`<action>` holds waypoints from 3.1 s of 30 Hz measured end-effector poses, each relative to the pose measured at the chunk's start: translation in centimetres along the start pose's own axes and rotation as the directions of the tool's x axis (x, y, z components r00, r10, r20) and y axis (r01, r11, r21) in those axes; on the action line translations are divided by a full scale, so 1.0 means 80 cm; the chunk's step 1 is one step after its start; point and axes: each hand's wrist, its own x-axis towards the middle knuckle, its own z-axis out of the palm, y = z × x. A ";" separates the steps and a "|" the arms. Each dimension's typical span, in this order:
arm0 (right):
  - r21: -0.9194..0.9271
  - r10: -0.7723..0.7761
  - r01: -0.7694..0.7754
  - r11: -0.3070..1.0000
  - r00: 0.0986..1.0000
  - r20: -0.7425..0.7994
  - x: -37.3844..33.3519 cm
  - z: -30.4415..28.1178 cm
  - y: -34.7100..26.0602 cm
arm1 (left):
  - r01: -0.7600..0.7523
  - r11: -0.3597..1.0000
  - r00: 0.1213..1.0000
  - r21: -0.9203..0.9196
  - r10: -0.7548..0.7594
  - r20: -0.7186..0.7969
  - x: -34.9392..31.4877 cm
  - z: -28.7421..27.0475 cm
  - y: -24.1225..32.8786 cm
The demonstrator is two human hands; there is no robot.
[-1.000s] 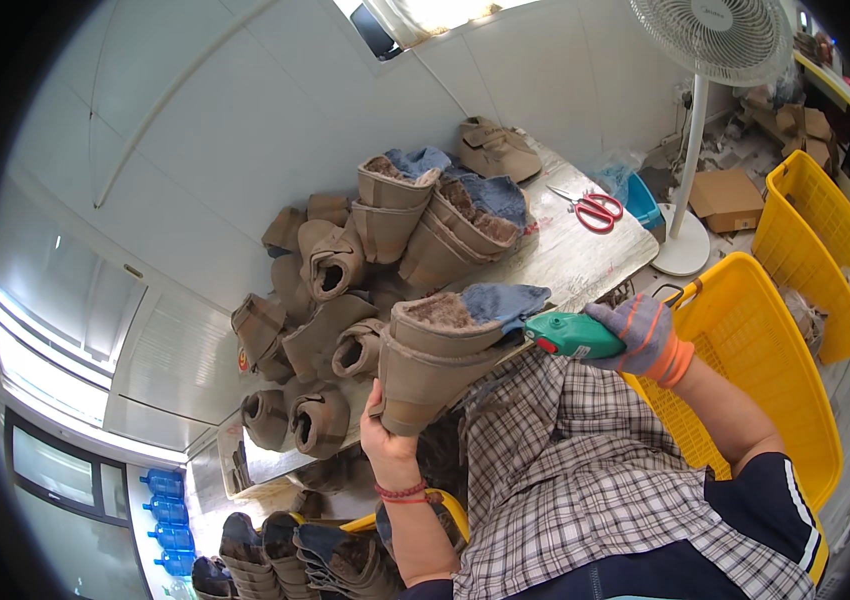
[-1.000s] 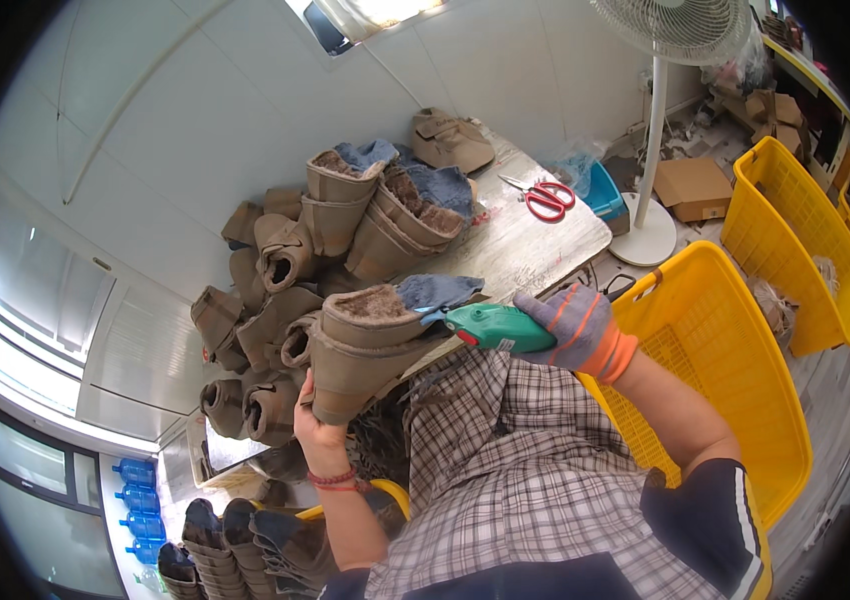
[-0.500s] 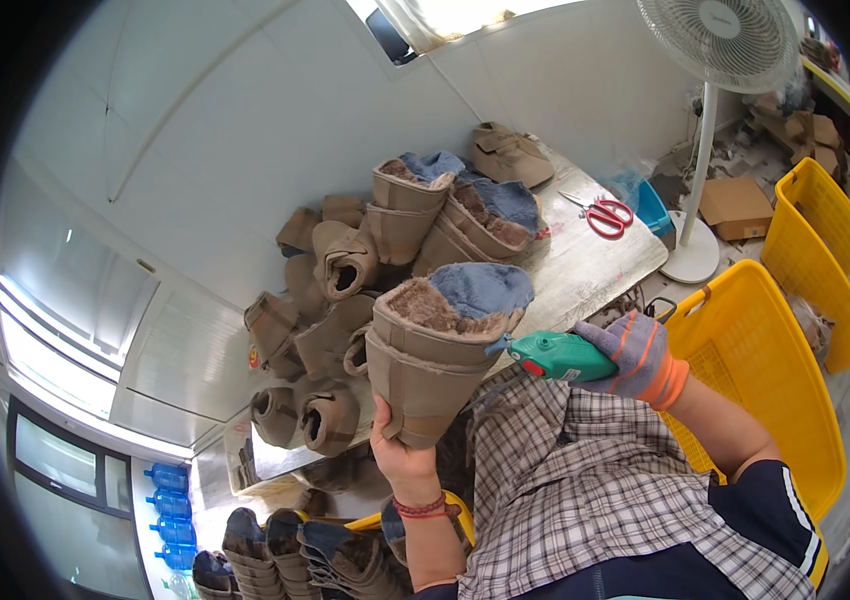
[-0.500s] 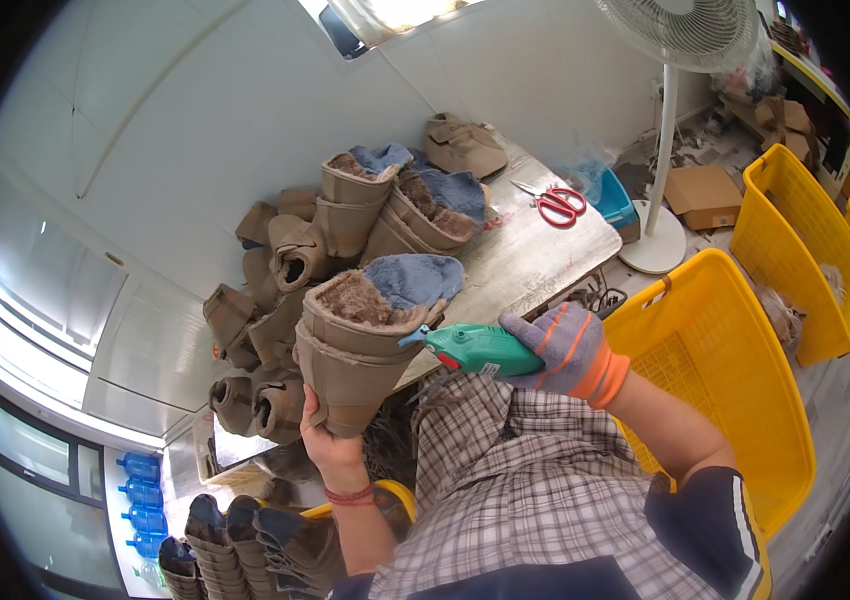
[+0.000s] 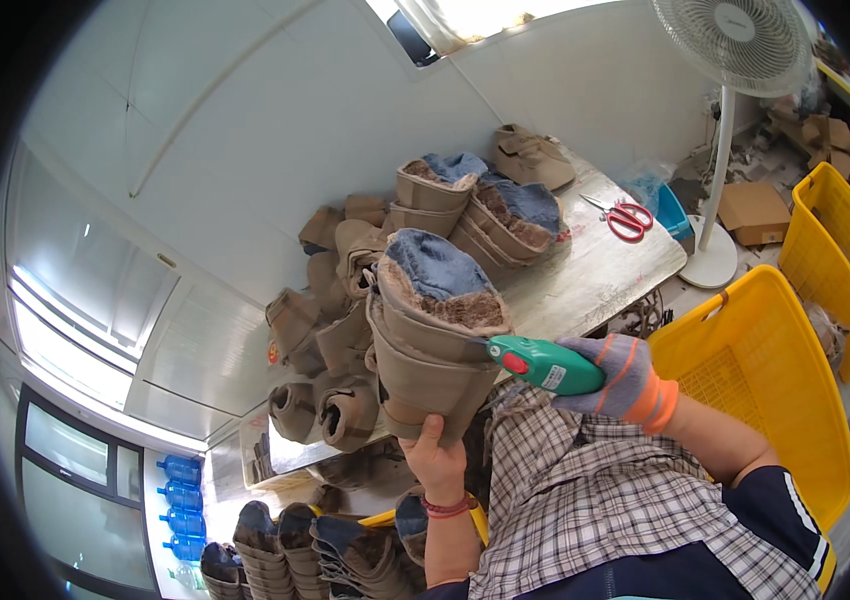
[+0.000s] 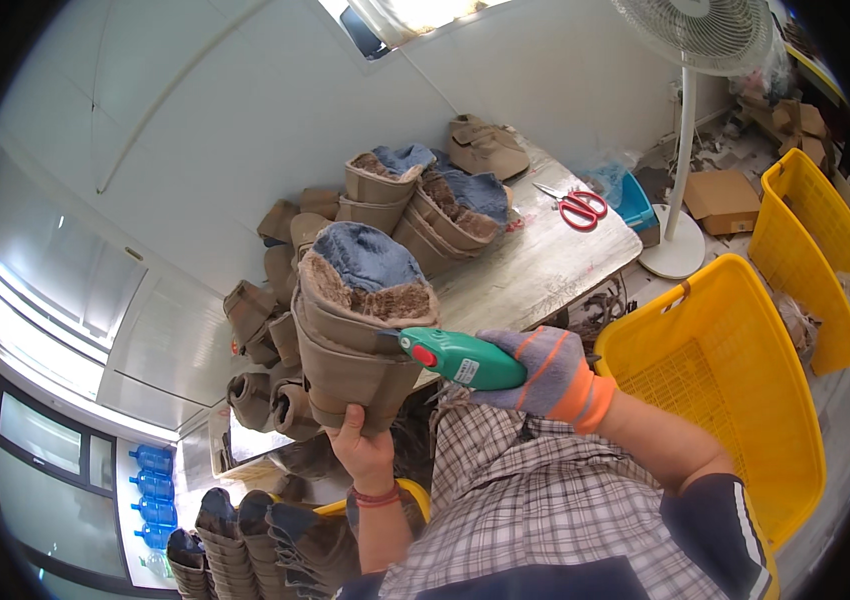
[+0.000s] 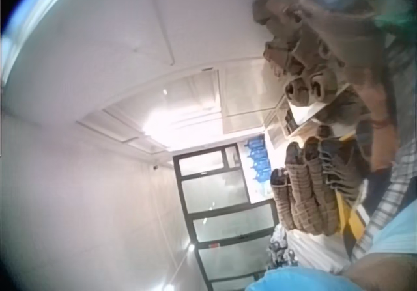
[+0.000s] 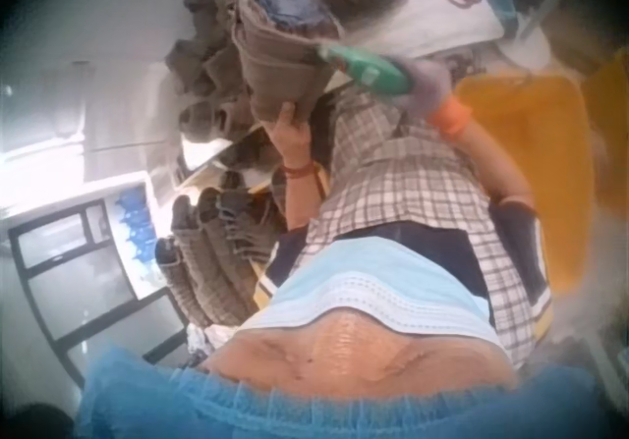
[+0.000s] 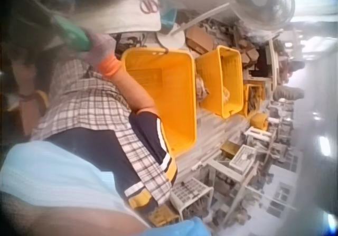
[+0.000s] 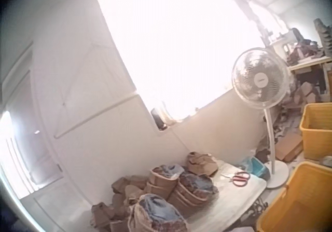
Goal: The person uses a green electric trimmer to trim the edges of beige shoe uppers. They pick up each upper from a pile on a table, trim the edges, and place it back on the table.
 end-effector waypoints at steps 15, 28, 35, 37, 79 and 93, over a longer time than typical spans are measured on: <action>0.283 0.355 -0.352 0.892 0.934 0.041 0.012 0.017 -0.016 | -0.606 -0.072 0.782 0.792 0.129 0.610 -0.004 -0.044 -0.024; 0.534 0.529 -0.445 0.719 0.849 -0.005 0.025 -0.009 -0.017 | -0.434 0.018 0.848 0.901 0.347 0.401 0.023 -0.090 -0.015; 0.363 0.582 -0.527 0.768 0.811 -0.054 -0.003 -0.015 0.009 | -0.363 -0.457 0.853 0.812 0.187 0.487 0.240 -0.105 0.106; 0.368 0.556 -0.498 0.785 0.829 -0.063 -0.008 -0.016 0.016 | -0.277 -0.271 0.895 0.922 0.276 0.350 0.272 -0.118 0.111; -0.465 -0.279 0.220 0.858 0.958 -0.061 -0.035 -0.037 0.066 | 0.558 0.520 0.759 -0.647 -0.635 0.145 0.110 -0.031 -0.019; -0.144 0.055 -0.056 0.988 0.998 -0.010 -0.015 -0.021 0.017 | 0.252 0.924 0.966 -0.288 -0.259 0.016 0.066 0.023 -0.012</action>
